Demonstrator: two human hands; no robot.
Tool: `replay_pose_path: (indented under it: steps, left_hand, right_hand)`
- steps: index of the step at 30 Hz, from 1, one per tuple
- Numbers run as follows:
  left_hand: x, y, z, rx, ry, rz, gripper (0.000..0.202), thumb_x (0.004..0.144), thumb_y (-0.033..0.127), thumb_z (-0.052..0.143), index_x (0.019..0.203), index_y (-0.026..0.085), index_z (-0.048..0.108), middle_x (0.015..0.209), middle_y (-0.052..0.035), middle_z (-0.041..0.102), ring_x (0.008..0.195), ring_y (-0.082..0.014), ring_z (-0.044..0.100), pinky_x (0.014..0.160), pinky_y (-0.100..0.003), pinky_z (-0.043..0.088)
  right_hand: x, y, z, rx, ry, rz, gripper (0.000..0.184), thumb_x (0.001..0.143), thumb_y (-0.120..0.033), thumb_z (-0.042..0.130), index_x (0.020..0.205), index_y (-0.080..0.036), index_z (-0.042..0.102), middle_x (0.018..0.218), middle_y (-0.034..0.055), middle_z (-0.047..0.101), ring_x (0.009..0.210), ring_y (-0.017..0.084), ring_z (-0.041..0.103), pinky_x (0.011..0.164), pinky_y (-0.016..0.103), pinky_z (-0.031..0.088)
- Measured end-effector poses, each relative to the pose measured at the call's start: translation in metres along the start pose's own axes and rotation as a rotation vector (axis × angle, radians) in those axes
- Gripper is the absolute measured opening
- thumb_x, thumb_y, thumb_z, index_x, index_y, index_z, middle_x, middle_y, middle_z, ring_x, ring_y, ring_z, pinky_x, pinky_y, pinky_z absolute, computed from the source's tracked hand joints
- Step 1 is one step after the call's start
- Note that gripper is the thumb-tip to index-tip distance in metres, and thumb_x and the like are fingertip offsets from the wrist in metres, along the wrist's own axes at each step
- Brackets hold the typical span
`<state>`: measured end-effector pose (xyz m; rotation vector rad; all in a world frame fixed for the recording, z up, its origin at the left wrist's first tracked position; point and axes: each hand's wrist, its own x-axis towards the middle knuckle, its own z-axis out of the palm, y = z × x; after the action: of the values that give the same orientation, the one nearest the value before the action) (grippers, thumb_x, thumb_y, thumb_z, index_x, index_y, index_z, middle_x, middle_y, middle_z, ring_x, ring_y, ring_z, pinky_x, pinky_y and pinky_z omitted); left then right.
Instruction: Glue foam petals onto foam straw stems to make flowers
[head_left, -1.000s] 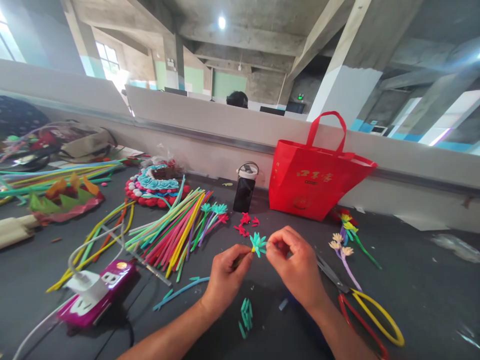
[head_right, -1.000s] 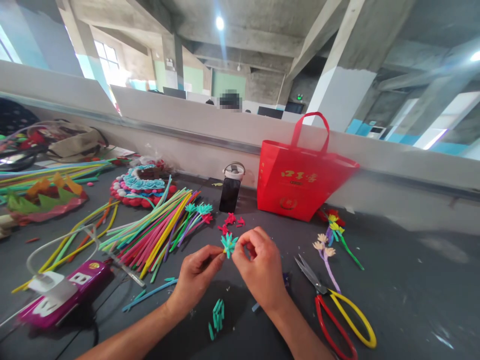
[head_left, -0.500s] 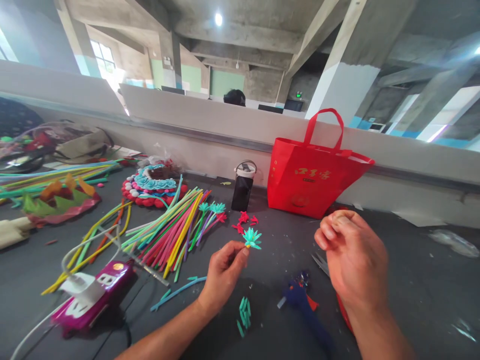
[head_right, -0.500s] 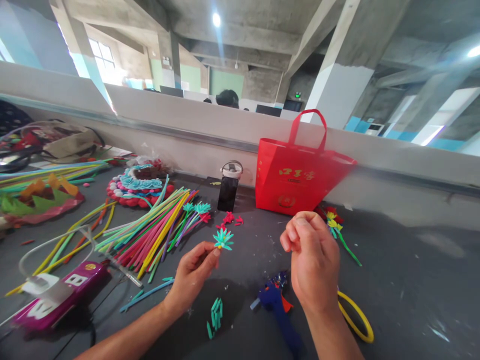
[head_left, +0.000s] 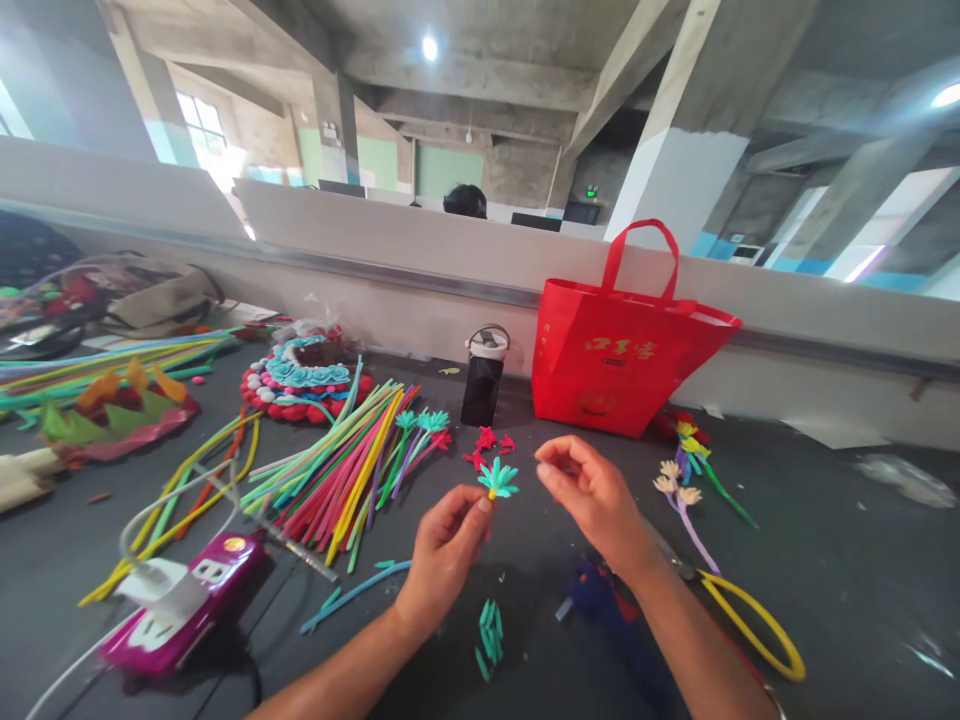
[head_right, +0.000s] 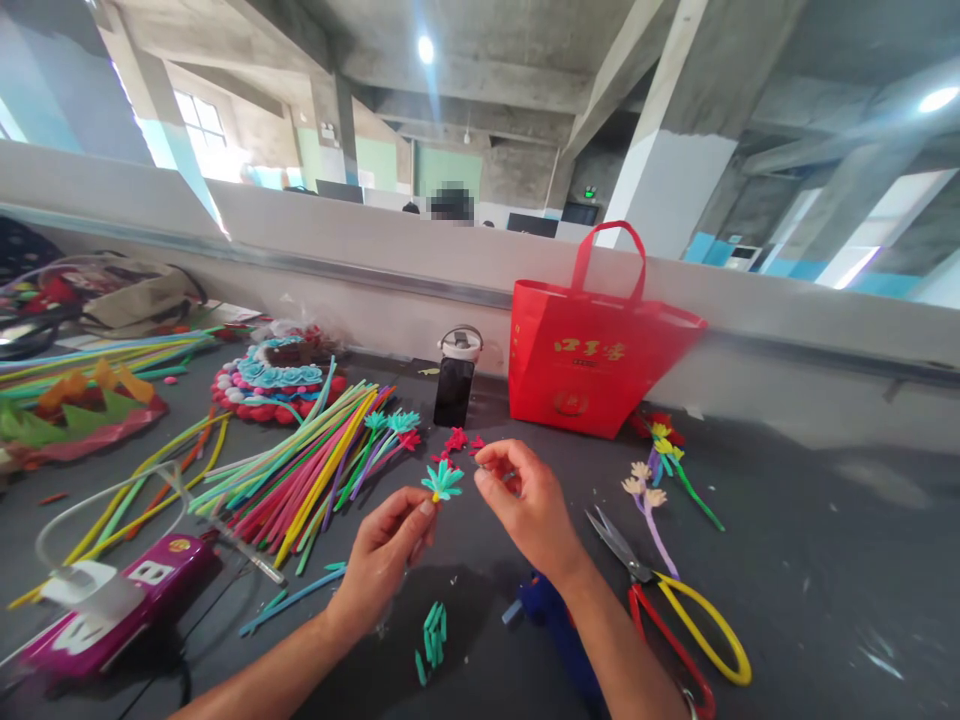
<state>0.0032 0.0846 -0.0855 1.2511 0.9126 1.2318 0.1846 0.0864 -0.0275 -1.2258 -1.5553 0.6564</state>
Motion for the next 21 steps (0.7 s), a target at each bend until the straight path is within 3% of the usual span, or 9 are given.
replay_pose_path:
  steps: [6, 12, 21]
  left_hand:
    - [-0.001, 0.0, 0.0, -0.007, -0.012, -0.007, 0.031, 0.083, 0.046, 0.061, 0.076, 0.016, 0.059, 0.059, 0.0046, 0.047, 0.048, -0.0063, 0.035, 0.045, -0.019, 0.028]
    - [-0.003, 0.005, 0.001, 0.021, -0.036, -0.018, 0.031, 0.081, 0.047, 0.061, 0.075, 0.016, 0.06, 0.056, 0.0046, 0.044, 0.05, -0.0076, 0.036, 0.047, -0.02, 0.028]
    - [-0.003, 0.001, -0.001, 0.012, -0.055, -0.017, 0.031, 0.081, 0.046, 0.062, 0.073, 0.016, 0.058, 0.056, 0.0051, 0.042, 0.05, -0.0071, 0.034, 0.047, -0.02, 0.027]
  right_hand:
    - [-0.007, -0.012, 0.007, -0.162, -0.107, -0.244, 0.015, 0.084, -0.018, 0.06, 0.097, -0.024, 0.066, 0.103, 0.0041, 0.058, 0.089, 0.016, 0.058, 0.073, 0.027, 0.05]
    - [-0.009, -0.01, 0.01, -0.35, -0.143, -0.386, 0.022, 0.082, -0.011, 0.06, 0.097, -0.026, 0.067, 0.107, 0.0051, 0.053, 0.102, 0.02, 0.056, 0.091, 0.036, 0.047]
    - [-0.006, -0.01, 0.004, -0.346, -0.054, -0.396, 0.007, 0.089, -0.017, 0.054, 0.089, -0.022, 0.058, 0.098, 0.0046, 0.059, 0.092, 0.019, 0.057, 0.08, 0.032, 0.048]
